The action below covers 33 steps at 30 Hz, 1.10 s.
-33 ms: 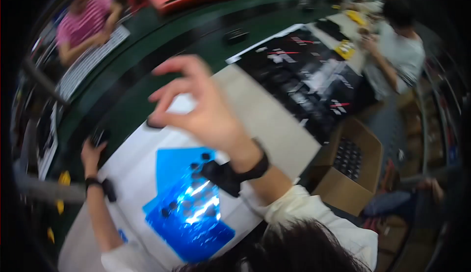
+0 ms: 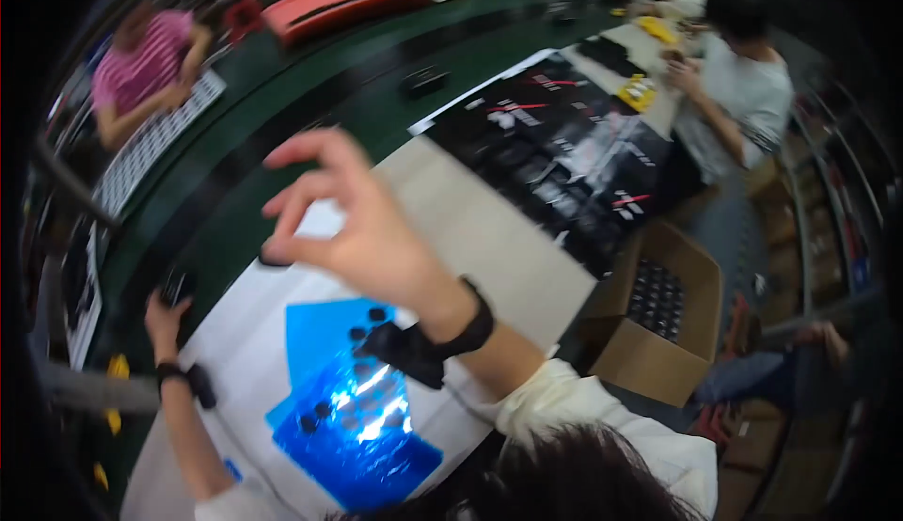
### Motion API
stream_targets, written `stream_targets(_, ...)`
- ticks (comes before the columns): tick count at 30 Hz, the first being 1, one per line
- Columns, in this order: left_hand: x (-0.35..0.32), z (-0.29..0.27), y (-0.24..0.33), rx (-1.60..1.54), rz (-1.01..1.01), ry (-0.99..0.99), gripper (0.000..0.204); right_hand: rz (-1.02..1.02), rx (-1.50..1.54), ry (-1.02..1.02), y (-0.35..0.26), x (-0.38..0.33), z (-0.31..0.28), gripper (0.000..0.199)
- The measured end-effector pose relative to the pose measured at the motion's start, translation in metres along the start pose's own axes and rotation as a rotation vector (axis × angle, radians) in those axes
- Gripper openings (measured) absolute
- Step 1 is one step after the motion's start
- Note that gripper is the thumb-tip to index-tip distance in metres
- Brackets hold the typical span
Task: The person peels a black sticker from a blue sheet and presses it onto the back of a black case before placing a yellow case onto the conveyor belt. They repeat this process several times, occasionally peeling a sticker to clean a sensor on their wrist.
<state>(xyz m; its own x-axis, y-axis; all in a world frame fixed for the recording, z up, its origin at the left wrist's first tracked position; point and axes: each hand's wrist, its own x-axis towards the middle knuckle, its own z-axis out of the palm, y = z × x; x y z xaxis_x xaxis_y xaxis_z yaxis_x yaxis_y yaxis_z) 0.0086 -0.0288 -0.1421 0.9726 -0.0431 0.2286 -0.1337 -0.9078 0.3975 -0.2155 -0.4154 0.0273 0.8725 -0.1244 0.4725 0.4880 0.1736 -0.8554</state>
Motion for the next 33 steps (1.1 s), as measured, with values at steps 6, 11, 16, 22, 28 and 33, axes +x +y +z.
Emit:
stream_targets(6,-0.025,-0.039,0.101,-0.100,0.036,0.074,0.055,0.036,-0.228,-0.006,-0.019,0.001,-0.009,0.051)
stream_targets(11,-0.092,-0.077,0.162,-0.897,0.085,-0.128,0.058,0.067,-0.163,-0.071,-0.012,-0.006,0.003,0.051)
stream_targets(16,-0.163,-0.110,0.208,-1.458,-0.057,-0.467,0.072,0.163,0.133,-0.150,-0.004,-0.013,0.022,0.057)
stream_targets(22,-0.184,-0.118,0.226,-1.362,0.084,-0.370,0.075,0.231,0.200,-0.217,-0.009,-0.018,0.037,0.064)
stream_targets(28,-0.189,-0.126,0.235,-1.192,0.191,-0.332,0.073,0.268,0.083,-0.258,-0.003,-0.024,0.052,0.068)
stream_targets(33,-0.193,-0.125,0.236,-1.145,0.187,-0.290,0.073,0.324,-0.082,-0.208,-0.015,-0.028,0.066,0.068)
